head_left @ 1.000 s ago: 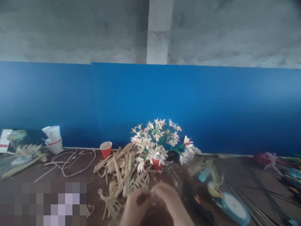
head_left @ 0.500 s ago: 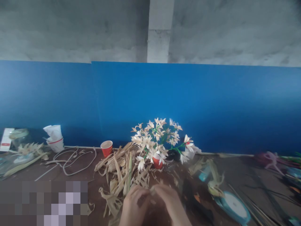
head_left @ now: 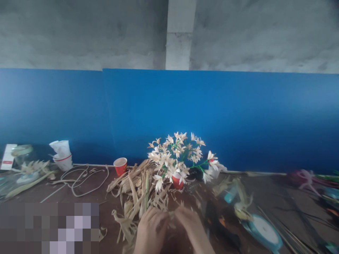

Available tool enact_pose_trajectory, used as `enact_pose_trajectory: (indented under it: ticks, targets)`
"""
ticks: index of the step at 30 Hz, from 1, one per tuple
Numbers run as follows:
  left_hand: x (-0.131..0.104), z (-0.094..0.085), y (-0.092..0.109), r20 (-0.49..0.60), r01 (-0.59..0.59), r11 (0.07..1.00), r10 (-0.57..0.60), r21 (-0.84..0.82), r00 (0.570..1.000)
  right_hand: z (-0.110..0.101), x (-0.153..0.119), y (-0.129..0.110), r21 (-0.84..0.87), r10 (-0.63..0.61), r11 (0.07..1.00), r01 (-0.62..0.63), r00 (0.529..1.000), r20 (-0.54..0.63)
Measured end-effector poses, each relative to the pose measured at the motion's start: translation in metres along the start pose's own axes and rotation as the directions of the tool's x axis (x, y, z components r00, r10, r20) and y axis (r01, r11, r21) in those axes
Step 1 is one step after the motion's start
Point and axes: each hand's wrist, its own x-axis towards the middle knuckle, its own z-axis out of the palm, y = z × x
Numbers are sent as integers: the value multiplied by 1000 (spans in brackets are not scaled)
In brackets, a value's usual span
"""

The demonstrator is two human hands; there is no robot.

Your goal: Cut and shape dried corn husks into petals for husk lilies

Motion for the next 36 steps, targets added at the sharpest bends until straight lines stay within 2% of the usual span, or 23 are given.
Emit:
enact_pose_trajectory:
  ticks: [2, 7, 11, 16, 22, 27, 31, 33, 36]
  targets:
    - [0, 0, -1, -1, -20, 1000, 20, 10, 1000, -1, 0, 2, 18, 38, 999, -38, 999, 11]
    - [-1, -1, -2, -8, -31, 999, 31, -4, 999, -2, 1, 11, 48, 259, 963, -265, 961, 98]
    - [0, -1, -1, -7, -54, 999, 54, -7, 999, 1, 3, 19, 35, 338, 938, -345, 931, 137]
    - [0, -2, 0, -5, -24, 999, 24, -40, 1000, 3, 4, 20, 47, 374, 921, -386, 913, 162]
    - [2, 0, 1, 55, 142, 966, -133, -216, 990, -6, 2, 8, 98, 329, 933, -346, 931, 155]
    - [8, -2, 7, 186, 360, 876, -315, -320, 931, -7, -1, -5, 199, 277, 933, -299, 952, 131]
    - [11, -3, 12, 284, 488, 772, -401, -407, 871, -5, -4, -11, 220, 268, 930, -296, 952, 149]
    - [10, -2, 12, 358, 550, 687, -421, -474, 834, -5, -5, -14, 224, 271, 927, -301, 950, 158]
    - [7, 3, 9, 490, 642, 499, -415, -582, 767, -5, -6, -20, 244, 270, 919, -309, 946, 181]
